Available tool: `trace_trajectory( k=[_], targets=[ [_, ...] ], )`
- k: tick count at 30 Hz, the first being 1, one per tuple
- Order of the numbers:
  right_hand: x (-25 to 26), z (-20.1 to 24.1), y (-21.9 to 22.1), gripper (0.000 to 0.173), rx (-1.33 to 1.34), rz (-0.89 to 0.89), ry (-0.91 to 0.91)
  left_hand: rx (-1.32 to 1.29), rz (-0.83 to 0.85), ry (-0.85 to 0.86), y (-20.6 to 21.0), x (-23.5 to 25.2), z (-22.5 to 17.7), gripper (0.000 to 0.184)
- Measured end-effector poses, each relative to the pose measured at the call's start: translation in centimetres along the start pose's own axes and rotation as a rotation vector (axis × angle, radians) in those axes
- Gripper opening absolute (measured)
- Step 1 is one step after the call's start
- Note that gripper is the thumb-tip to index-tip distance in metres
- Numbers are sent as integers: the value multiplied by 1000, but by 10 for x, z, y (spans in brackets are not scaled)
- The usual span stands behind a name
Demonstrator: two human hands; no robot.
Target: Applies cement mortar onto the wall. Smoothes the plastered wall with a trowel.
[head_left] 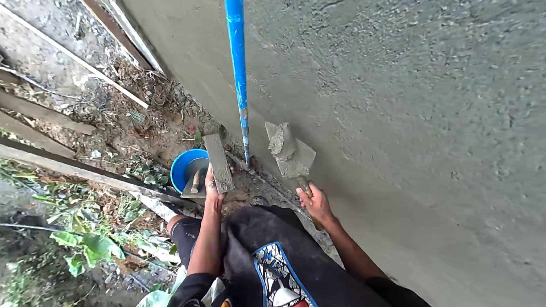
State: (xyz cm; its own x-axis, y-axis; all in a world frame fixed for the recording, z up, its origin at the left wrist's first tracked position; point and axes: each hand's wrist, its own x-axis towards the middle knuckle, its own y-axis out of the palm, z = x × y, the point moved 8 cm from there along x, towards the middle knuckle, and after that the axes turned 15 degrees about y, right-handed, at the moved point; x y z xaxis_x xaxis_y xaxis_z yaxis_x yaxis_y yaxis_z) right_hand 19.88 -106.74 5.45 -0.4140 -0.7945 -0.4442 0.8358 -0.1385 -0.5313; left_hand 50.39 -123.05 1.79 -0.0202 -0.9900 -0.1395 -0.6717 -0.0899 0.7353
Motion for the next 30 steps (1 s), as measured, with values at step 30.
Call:
trace_trajectory(
  k=[30],
  targets=[
    [107, 65, 138, 44, 184, 467, 239, 117, 615, 211, 170, 73, -100, 54]
  ],
)
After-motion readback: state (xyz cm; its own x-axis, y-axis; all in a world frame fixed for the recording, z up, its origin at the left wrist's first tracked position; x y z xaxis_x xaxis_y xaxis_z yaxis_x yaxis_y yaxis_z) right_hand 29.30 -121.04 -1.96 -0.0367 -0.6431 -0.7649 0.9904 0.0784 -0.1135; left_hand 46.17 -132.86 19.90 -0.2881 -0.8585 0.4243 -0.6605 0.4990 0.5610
